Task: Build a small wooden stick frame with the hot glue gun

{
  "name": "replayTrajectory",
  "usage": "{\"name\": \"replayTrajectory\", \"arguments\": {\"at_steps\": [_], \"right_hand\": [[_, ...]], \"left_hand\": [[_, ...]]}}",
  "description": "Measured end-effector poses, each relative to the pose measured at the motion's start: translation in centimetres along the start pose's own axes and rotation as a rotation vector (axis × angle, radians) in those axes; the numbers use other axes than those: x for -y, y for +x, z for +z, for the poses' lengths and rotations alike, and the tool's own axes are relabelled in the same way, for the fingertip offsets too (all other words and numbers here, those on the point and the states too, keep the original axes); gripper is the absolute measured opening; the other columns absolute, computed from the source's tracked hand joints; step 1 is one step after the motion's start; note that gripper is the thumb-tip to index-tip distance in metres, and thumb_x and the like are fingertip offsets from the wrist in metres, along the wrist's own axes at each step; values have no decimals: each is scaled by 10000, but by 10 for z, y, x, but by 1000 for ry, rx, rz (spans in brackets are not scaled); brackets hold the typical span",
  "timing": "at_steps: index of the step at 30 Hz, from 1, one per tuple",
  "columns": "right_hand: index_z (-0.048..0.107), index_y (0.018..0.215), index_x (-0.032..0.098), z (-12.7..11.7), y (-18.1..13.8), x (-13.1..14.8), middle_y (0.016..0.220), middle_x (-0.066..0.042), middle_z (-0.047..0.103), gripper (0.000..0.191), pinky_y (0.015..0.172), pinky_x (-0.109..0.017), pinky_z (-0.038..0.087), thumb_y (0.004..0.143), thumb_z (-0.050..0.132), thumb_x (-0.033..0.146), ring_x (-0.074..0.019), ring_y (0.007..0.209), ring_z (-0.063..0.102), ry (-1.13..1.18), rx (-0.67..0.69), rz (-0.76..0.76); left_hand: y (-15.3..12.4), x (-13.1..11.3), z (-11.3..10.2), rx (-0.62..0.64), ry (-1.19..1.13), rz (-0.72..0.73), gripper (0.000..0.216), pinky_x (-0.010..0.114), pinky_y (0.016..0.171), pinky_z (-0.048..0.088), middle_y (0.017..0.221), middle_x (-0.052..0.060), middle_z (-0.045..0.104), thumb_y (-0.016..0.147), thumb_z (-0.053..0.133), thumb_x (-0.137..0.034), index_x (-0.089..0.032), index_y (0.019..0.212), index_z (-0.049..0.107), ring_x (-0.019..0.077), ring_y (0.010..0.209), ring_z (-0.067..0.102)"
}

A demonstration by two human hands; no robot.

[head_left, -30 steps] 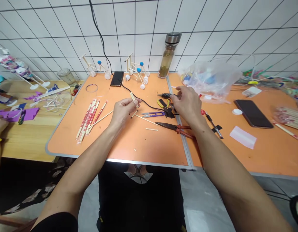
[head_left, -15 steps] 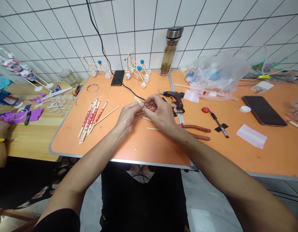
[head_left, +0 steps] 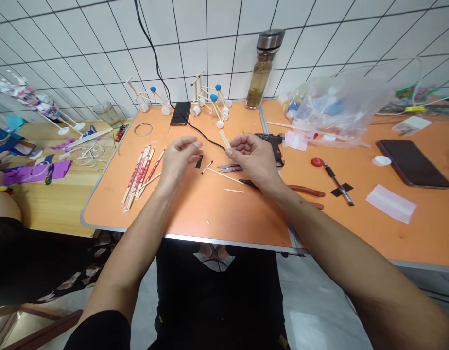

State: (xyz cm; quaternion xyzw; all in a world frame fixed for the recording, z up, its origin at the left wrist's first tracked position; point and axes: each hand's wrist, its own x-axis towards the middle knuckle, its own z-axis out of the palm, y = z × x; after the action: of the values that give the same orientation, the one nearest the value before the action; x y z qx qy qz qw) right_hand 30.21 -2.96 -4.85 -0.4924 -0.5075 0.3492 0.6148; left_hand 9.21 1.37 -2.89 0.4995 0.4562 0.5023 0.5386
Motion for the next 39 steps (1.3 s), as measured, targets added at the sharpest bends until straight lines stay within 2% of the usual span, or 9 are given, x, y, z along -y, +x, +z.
{"name": "replayTrajectory", "arguments": {"at_steps": [1, 3, 6, 9, 13, 26, 31, 35, 39], "right_hand": [[735, 925, 208, -3, 1, 1, 852, -7, 734, 225, 748, -297, 563, 746, 870, 226, -156, 792, 683, -3, -5, 15], [763, 963, 199, -8, 4, 1, 857, -15, 749, 240, 735, -305, 569, 748, 869, 216, -163, 781, 688, -27, 6, 53], [794, 996, 183, -11, 5, 1, 872, -27, 769, 258, 736, -317, 579, 752, 871, 213, -169, 774, 693, -57, 33, 84], [806, 977, 174, -11, 4, 1, 901, -37, 789, 233, 797, -324, 599, 753, 866, 202, -171, 814, 712, -56, 51, 82], [814, 960, 172, -11, 3, 4, 902, -40, 796, 216, 786, -312, 605, 751, 862, 197, -175, 827, 718, -66, 57, 84], [801, 911, 177, -8, -1, 9, 879, -33, 788, 146, 688, -280, 569, 772, 834, 203, -159, 765, 690, -88, 107, 117], [788, 914, 176, -8, -1, 8, 872, -29, 770, 154, 692, -283, 565, 769, 830, 206, -157, 759, 679, -88, 118, 141], [782, 898, 183, -7, -3, 10, 869, -30, 769, 149, 702, -289, 568, 766, 832, 229, -163, 762, 677, -90, 139, 136], [783, 894, 185, -6, -5, 10, 869, -26, 775, 161, 734, -294, 575, 765, 839, 264, -156, 757, 664, -85, 154, 137]], "left_hand": [[6, -2, -8, -77, 135, 95, 262, 287, 778, 530, 990, 31, 800, 761, 862, -320, -199, 975, 772, 161, 824, 718], [15, -2, -18, -116, 467, 173, 89, 290, 728, 468, 839, 21, 744, 800, 786, -254, -195, 821, 723, 163, 764, 655], [15, 3, -15, 40, 909, 112, 157, 329, 717, 424, 761, 36, 723, 850, 762, -270, -203, 722, 699, 199, 750, 636], [5, 7, 1, 126, 1158, 116, 102, 350, 758, 439, 919, 84, 783, 883, 731, -253, -204, 796, 752, 243, 869, 679], [-3, 8, 11, 198, 1318, 133, 122, 366, 817, 486, 1145, 144, 806, 915, 692, -224, -197, 924, 810, 294, 1030, 721], [1, 14, 15, 245, 1424, 72, 212, 368, 726, 425, 1055, 164, 853, 920, 623, -201, -184, 916, 835, 315, 994, 765], [-1, 13, 8, 176, 1406, 130, 207, 372, 731, 417, 1043, 156, 856, 916, 617, -182, -189, 916, 824, 314, 988, 765], [6, 17, -3, 107, 1248, 159, 156, 352, 748, 448, 968, 123, 849, 910, 650, -171, -185, 884, 804, 267, 885, 740], [15, 22, -9, 87, 912, 79, 264, 297, 720, 461, 858, 57, 815, 870, 662, -106, -158, 1082, 811, 196, 768, 690]]}}
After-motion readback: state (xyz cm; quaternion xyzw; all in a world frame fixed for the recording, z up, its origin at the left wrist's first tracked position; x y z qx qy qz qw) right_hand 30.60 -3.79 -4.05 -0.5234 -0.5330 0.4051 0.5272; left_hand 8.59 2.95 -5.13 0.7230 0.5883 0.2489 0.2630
